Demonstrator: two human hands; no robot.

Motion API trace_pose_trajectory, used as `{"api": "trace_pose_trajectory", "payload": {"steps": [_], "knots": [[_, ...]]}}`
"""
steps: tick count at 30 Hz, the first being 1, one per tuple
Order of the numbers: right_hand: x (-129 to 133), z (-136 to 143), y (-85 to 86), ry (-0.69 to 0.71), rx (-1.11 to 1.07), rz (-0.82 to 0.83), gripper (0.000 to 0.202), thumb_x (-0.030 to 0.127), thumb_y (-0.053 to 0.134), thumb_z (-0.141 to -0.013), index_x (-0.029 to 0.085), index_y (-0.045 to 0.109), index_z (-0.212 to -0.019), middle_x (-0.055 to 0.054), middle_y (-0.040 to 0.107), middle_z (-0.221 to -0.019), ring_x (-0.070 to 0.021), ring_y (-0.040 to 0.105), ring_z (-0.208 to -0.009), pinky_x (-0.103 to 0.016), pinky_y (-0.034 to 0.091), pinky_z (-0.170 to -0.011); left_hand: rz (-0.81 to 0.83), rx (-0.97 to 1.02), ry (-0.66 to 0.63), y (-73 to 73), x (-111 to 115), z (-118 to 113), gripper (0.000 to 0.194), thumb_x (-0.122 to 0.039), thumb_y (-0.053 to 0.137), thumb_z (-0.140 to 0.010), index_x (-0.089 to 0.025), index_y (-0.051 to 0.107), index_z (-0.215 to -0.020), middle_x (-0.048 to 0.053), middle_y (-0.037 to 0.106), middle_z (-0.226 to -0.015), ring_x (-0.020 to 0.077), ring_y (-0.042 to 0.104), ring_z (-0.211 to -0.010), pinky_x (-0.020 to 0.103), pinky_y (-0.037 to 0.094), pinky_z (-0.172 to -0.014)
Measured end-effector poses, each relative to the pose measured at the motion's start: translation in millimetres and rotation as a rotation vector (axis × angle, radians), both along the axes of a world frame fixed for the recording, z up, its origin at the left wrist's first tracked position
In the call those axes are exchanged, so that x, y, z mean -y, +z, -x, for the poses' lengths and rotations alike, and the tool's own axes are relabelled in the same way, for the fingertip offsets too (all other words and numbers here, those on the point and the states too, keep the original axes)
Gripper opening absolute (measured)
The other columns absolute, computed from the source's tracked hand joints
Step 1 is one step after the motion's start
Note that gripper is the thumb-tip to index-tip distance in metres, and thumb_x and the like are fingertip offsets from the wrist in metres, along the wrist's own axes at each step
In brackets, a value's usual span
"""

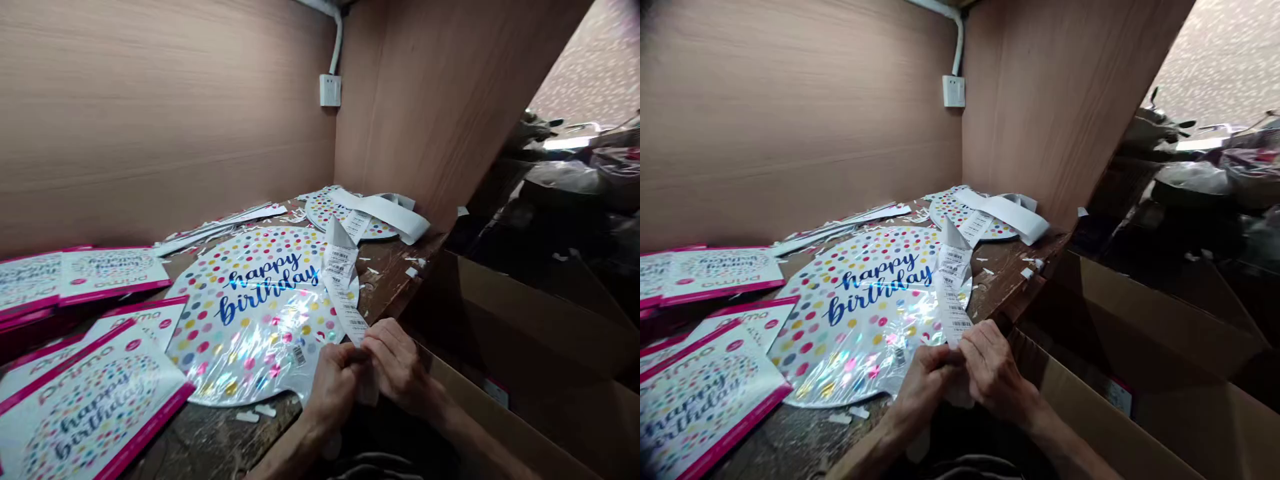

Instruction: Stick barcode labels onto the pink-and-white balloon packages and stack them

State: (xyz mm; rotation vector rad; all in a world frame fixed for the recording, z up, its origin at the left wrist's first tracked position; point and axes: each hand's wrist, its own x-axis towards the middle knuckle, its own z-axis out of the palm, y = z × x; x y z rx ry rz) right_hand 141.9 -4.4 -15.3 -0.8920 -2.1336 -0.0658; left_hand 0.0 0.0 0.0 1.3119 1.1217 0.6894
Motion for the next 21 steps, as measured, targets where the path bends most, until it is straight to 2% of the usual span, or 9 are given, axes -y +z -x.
{"api": "trace_pose_trajectory", "payload": {"steps": [5, 9, 11, 14, 16, 19, 21], "knots": [[1, 5, -5.3, -0.077, -0.029, 0.069, 0.016, 0.004, 0.035, -0.081, 0.014, 0.047, -0.080, -0.008, 0.051, -0.077, -0.0193, 0.045, -0.073, -0.036, 0.040, -0.064, 0.026, -0.008, 0.014, -0.8, 0, -5, 0.012, -0.020, 0.043, -0.059, -0.013, 0.049, -0.052, -0.002, 0.034, -0.055, 0.0114, 0.031, -0.057, 0.025, 0.025, -0.052], [-5, -3, -5.4, -0.160, -0.294, 0.242, 0.018, 0.012, 0.035, -0.087, 0.017, 0.047, -0.075, -0.004, 0.050, -0.072, -0.0154, 0.047, -0.067, -0.030, 0.040, -0.059, 0.081, 0.043, 0.038, -0.3, 1, -5, 0.010, -0.020, 0.046, -0.057, -0.014, 0.049, -0.050, -0.002, 0.036, -0.051, 0.0104, 0.033, -0.053, 0.024, 0.026, -0.051], [-15, -17, -5.1, -0.285, -0.408, 0.312, 0.019, 0.017, 0.037, -0.088, 0.018, 0.048, -0.073, -0.003, 0.051, -0.070, -0.0138, 0.049, -0.065, -0.027, 0.041, -0.057, 0.155, 0.058, 0.071, -4.1, 1, -4, 0.009, -0.021, 0.049, -0.056, -0.014, 0.053, -0.052, -0.002, 0.041, -0.052, 0.0109, 0.037, -0.053, 0.024, 0.028, -0.052], [-37, -51, -8.5, -0.567, -0.415, 0.225, 0.019, 0.023, 0.040, -0.088, 0.018, 0.049, -0.072, -0.003, 0.053, -0.069, -0.0151, 0.051, -0.066, -0.028, 0.042, -0.060, 0.233, 0.102, 0.102, -13.9, 1, -1, 0.010, -0.024, 0.053, -0.056, -0.014, 0.054, -0.054, -0.001, 0.047, -0.053, 0.0119, 0.042, -0.053, 0.024, 0.031, -0.052], [-54, -75, -13.7, -0.689, -0.374, 0.136, 0.019, 0.025, 0.042, -0.085, 0.018, 0.049, -0.069, -0.005, 0.054, -0.071, -0.0184, 0.050, -0.070, -0.032, 0.041, -0.066, 0.249, 0.130, 0.109, -19.5, 1, 0, 0.011, -0.025, 0.055, -0.055, -0.014, 0.054, -0.053, -0.001, 0.048, -0.051, 0.0119, 0.043, -0.052, 0.024, 0.031, -0.051], [-71, -98, -20.7, -0.732, -0.353, 0.112, 0.019, 0.025, 0.044, -0.082, 0.018, 0.049, -0.066, -0.007, 0.053, -0.070, -0.0207, 0.049, -0.071, -0.035, 0.039, -0.067, 0.276, 0.182, 0.127, -21.4, 0, 0, 0.012, -0.025, 0.058, -0.054, -0.014, 0.056, -0.055, -0.001, 0.049, -0.050, 0.0115, 0.043, -0.049, 0.024, 0.031, -0.050], [-70, -100, -20.9, -0.710, -0.345, 0.137, 0.020, 0.025, 0.044, -0.083, 0.018, 0.050, -0.065, -0.005, 0.054, -0.068, -0.0189, 0.049, -0.066, -0.033, 0.040, -0.062, 0.301, 0.225, 0.150, -18.1, 0, -1, 0.012, -0.024, 0.059, -0.052, -0.013, 0.056, -0.055, -0.001, 0.049, -0.050, 0.0113, 0.043, -0.049, 0.025, 0.032, -0.051]]}}
